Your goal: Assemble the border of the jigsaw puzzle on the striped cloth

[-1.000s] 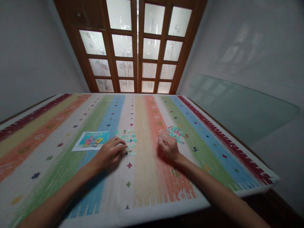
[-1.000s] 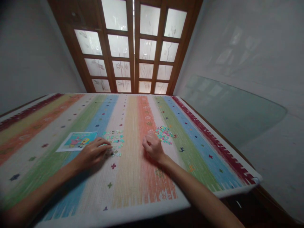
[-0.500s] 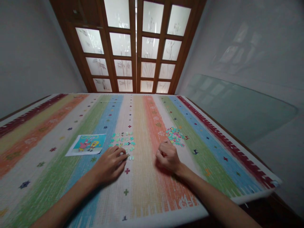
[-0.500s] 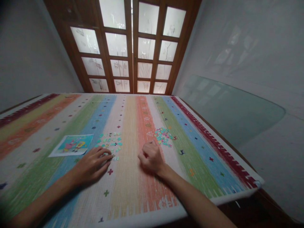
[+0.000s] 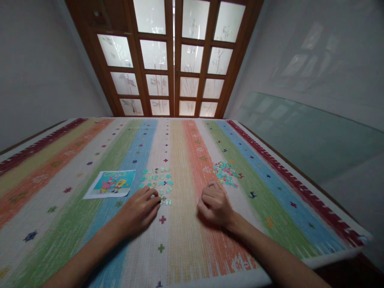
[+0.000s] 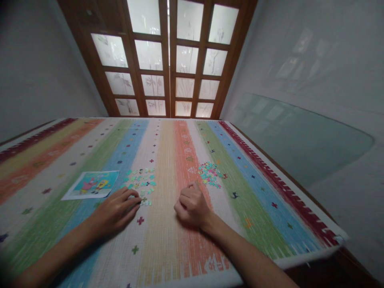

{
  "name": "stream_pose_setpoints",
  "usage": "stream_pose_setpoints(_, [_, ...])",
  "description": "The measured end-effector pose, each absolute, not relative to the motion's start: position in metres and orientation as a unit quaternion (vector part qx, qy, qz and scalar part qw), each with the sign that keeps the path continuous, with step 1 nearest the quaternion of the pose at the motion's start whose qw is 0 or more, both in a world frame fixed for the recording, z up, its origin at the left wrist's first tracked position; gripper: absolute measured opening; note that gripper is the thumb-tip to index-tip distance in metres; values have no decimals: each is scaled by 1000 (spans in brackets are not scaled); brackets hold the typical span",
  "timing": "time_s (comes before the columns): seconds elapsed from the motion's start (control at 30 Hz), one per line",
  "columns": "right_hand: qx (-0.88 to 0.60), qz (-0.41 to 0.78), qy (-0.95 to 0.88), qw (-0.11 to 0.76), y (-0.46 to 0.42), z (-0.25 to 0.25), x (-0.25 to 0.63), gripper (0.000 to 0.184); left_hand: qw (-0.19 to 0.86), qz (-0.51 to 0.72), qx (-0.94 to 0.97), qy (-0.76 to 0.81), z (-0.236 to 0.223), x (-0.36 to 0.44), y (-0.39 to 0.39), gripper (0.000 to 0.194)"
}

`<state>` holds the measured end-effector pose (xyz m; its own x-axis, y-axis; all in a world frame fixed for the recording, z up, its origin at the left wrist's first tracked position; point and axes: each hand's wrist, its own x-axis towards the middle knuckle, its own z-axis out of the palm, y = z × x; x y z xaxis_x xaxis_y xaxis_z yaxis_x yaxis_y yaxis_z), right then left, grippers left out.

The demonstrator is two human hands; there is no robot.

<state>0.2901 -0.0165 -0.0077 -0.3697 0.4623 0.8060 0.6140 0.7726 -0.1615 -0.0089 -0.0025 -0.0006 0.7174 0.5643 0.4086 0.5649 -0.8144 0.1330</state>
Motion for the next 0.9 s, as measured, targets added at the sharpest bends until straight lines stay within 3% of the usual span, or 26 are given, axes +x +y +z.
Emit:
stream_pose_setpoints(0.33, [-320, -73, -830, 451, -14, -13, 290, 35, -86, -236, -899, -360, 2, -7, -2, 9])
stream_pose_setpoints(0.63, [-321, -19, -849, 419, -28, -10, 279, 39, -169, -258, -913, -268, 14, -1, -13, 15])
stream_pose_setpoints(0.7, [-323, 14, -854, 408, -32, -8, 276, 39, -196, -285, -902, -259, 14, 2, -18, 18])
stream_pose_setpoints(0.77, [-325, 71, -854, 399, -38, -4, 273, 33, -202, -308, -897, -245, 13, 4, -22, 33])
stream_pose_setpoints(0.9, [-355, 276, -810, 377, -50, 9, 266, 12, -221, -338, -887, -224, 11, 11, -28, 39])
